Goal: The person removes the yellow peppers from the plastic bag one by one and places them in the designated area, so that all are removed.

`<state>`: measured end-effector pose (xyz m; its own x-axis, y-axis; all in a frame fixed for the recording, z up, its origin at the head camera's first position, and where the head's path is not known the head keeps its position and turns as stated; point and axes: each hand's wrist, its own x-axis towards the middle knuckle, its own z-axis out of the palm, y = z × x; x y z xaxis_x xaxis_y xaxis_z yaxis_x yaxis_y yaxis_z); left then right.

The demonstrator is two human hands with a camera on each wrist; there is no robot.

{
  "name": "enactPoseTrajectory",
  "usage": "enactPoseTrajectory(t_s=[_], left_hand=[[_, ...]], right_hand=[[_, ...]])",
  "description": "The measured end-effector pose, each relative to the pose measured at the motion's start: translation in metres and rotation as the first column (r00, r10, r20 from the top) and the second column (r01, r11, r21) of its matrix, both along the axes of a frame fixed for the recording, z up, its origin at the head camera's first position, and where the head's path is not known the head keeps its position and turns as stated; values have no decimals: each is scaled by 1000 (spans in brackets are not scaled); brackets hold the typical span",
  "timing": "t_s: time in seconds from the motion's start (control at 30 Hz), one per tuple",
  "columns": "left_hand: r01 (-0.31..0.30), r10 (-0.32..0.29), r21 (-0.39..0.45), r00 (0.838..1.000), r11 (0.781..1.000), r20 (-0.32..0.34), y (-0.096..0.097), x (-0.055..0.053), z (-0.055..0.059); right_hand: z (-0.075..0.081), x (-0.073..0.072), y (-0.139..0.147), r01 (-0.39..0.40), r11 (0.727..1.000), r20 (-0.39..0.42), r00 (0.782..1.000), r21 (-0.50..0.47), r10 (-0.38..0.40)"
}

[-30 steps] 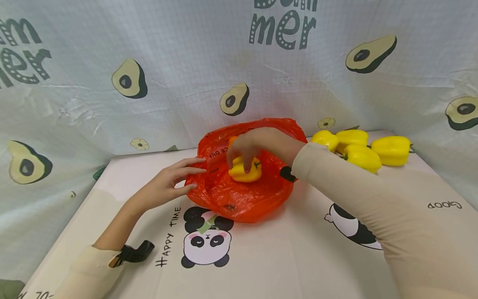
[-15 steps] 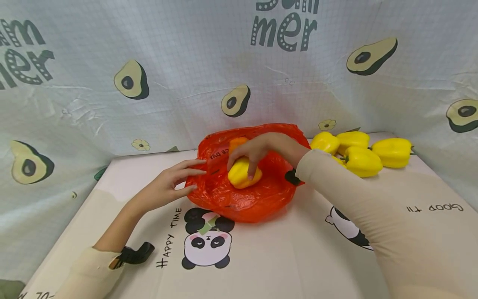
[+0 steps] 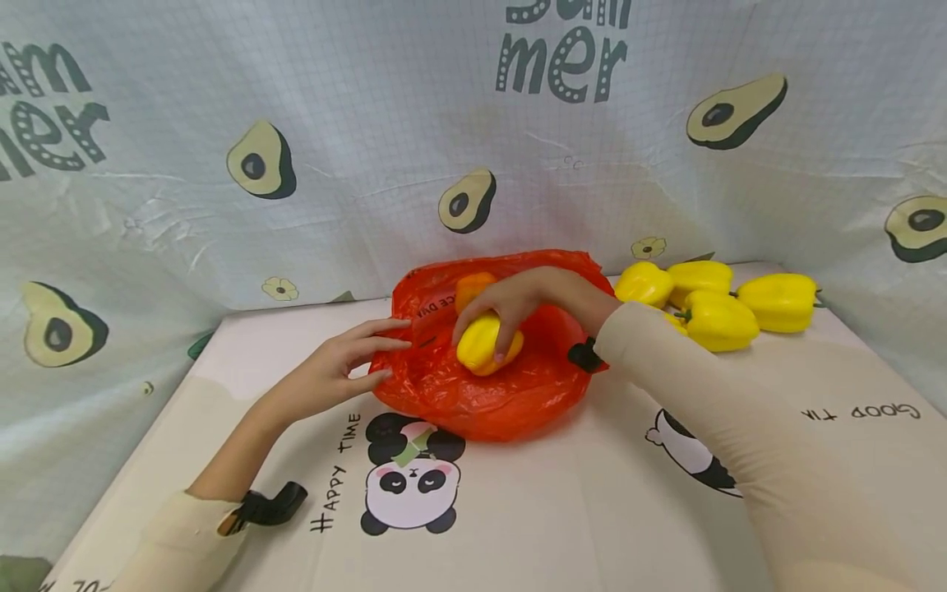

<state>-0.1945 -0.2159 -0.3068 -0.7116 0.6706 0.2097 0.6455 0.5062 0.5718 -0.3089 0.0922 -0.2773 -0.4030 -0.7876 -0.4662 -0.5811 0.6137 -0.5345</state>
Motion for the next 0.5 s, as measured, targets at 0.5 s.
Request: enactPoseTrajectory(t_s=[0.5], left_hand=[[-10,10,-20,1000,1000,7,4,0,-1]], right_hand=[[38,14,15,-57,985,-12,998,-163,55]])
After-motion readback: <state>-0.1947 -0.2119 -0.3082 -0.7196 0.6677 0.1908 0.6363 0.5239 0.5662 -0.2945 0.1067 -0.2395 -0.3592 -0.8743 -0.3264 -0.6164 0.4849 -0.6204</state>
